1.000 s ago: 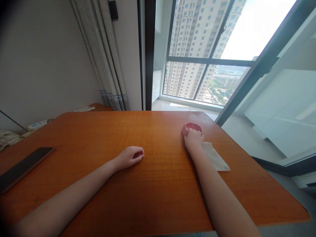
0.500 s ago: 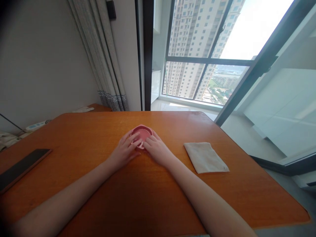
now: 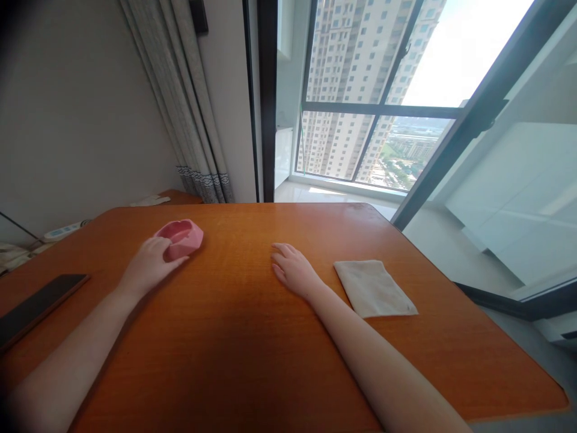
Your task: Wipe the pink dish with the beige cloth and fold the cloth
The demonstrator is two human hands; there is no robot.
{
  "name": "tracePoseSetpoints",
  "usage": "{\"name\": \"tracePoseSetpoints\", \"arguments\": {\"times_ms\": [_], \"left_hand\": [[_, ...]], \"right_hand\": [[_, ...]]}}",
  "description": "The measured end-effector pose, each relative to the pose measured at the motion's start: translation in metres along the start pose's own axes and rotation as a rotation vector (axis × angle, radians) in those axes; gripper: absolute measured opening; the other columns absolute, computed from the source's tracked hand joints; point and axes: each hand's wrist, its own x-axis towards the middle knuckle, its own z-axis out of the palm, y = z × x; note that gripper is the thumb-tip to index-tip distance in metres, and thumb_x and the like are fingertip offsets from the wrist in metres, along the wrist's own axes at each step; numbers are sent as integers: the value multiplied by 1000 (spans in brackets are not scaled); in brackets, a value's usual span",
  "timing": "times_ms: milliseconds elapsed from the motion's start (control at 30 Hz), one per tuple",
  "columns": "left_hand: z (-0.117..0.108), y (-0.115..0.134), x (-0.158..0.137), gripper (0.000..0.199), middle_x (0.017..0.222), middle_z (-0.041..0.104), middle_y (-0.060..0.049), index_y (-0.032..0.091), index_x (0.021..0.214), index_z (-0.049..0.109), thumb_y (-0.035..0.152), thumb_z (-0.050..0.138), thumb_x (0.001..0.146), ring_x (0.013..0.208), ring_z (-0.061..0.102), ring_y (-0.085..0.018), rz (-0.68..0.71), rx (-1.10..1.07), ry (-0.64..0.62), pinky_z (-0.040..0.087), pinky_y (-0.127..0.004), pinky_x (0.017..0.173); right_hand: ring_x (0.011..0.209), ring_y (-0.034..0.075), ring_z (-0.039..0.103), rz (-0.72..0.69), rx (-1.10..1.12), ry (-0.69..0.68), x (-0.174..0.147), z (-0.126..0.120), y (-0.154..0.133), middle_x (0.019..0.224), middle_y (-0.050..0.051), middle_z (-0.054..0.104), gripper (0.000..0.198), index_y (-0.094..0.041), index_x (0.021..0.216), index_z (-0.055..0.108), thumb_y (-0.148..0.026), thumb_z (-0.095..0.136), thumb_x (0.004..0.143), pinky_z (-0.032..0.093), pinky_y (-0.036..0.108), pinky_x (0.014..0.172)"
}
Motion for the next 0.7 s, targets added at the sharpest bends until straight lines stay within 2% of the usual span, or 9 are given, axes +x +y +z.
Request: {"name": "tracePoseSetpoints", "arguments": {"times_ms": [133, 333, 400, 500, 567, 633, 700], "left_hand": [[8, -30, 2, 36, 102, 61, -12, 17, 83, 56, 52, 55, 73, 104, 52, -30, -74, 57, 9, 43, -40, 88], [16, -41, 0, 41, 107, 60, -14, 16, 92, 59, 52, 55, 72, 108, 50, -31, -113, 86, -11, 43, -41, 89], [18, -42, -1, 43, 111, 59, -14, 16, 98, 58, 52, 55, 73, 111, 49, -32, -110, 90, -25, 43, -42, 89], [20, -43, -1, 43, 112, 59, -14, 16, 99, 59, 51, 55, 73, 112, 48, -32, -97, 83, -63, 44, -42, 89], [21, -44, -1, 42, 111, 59, -15, 16, 97, 59, 50, 55, 73, 111, 48, -32, -93, 69, -86, 44, -43, 89], [21, -44, 0, 42, 111, 59, -15, 15, 97, 58, 50, 54, 74, 111, 48, -32, -89, 51, -88, 43, -44, 90], [22, -44, 0, 43, 111, 58, -16, 14, 98, 58, 49, 54, 74, 111, 47, -32, -81, 38, -78, 41, -45, 92]], "right_hand": [[115, 21, 46, 19, 12, -15, -1, 1, -1, 122, 9, 52, 19, -20, 97, 60, -18, 45, 86, 39, 39, 100], [106, 20, 52, 83, -36, -64, -1, -10, 2, 113, 7, 58, 21, -20, 96, 60, -22, 40, 90, 41, 33, 95], [98, 20, 56, 210, -89, -63, 0, -16, 9, 105, 8, 61, 23, -19, 98, 60, -25, 38, 90, 43, 33, 88], [90, 22, 59, 544, -218, -22, -1, -32, 25, 102, 12, 61, 27, -15, 110, 53, -22, 40, 88, 44, 33, 78], [90, 25, 60, 770, -307, -52, -7, -46, 40, 104, 17, 60, 33, -11, 115, 49, -18, 42, 84, 44, 34, 75], [89, 28, 61, 934, -356, -196, -17, -63, 56, 101, 19, 60, 33, -11, 113, 50, -17, 46, 81, 44, 36, 71], [89, 29, 61, 1021, -349, -402, -28, -79, 70, 98, 18, 62, 30, -12, 105, 55, -18, 53, 76, 44, 36, 68]]}}
